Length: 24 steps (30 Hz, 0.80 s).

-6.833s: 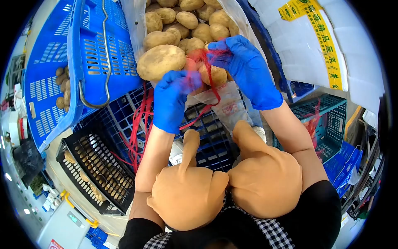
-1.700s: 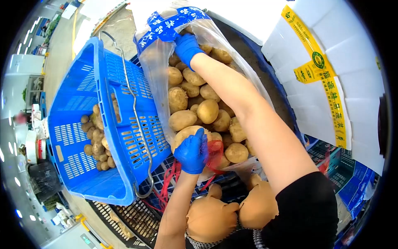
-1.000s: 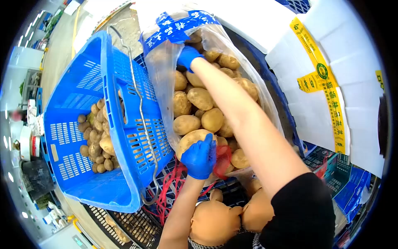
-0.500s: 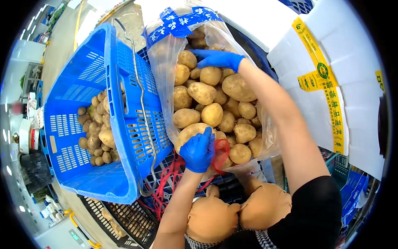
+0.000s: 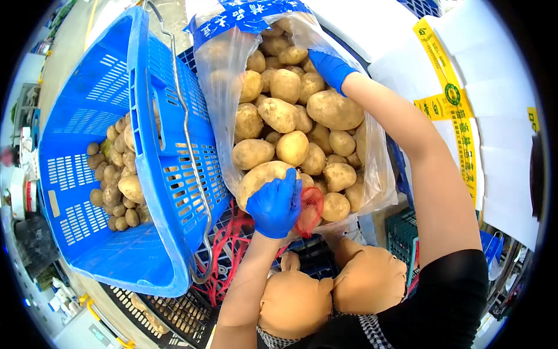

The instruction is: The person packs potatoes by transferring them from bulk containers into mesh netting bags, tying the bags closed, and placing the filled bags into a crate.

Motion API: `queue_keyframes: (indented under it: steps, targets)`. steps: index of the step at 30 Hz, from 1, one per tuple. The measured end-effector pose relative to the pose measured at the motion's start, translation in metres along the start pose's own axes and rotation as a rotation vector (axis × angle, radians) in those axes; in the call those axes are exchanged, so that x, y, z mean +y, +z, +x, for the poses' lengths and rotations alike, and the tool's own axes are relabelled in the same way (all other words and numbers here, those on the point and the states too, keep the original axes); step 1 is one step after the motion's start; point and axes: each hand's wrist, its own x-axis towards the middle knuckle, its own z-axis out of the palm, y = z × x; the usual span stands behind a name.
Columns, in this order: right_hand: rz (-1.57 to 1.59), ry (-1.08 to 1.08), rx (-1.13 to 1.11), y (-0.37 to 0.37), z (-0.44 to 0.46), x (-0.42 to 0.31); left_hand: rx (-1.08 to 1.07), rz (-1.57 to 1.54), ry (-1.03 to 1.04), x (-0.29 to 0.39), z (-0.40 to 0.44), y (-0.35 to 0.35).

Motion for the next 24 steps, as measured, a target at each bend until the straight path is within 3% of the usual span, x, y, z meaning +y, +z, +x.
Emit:
queue_keyframes:
  steps: [1,2,5,7,9,11,13,14,19,24]
  targets:
    - [-0.143,-0.058,-0.092,-0.006,0.001,0.004,-0.001,0.008,0.005,0.001,0.000,0.000]
    - [-0.283,-0.285,0.044,-0.005,0.002,0.013,-0.028,0.014,-0.005,0.003,0.001,-0.002]
    - [-0.462,-0.278,-0.210,-0.034,0.000,-0.007,0.013,-0.035,0.007,-0.002,-0.003,0.005]
    - [-0.316,0.022,-0.520,-0.055,0.003,-0.034,0.097,-0.042,0.054,-0.005,-0.005,0.011]
    - [0.129,0.264,-0.408,-0.061,-0.013,-0.028,0.050,-0.028,0.021,-0.002,-0.004,0.008]
    - [0.037,0.182,-0.252,-0.048,-0.050,-0.024,0.091,-0.054,0.015,-0.001,-0.003,0.011]
    - [-0.278,-0.020,-0.477,-0.065,-0.099,-0.044,0.077,-0.072,-0.020,0.001,-0.003,0.007]
    - [-0.312,-0.135,-0.330,-0.061,-0.112,-0.040,0.129,-0.080,0.022,-0.004,-0.006,0.015]
    - [0.029,0.214,-0.441,-0.068,-0.090,-0.048,0.123,-0.093,0.026,-0.005,-0.007,0.016]
    - [0.974,0.370,-0.302,-0.086,-0.068,-0.076,0.097,-0.136,-0.022,0.000,-0.007,0.011]
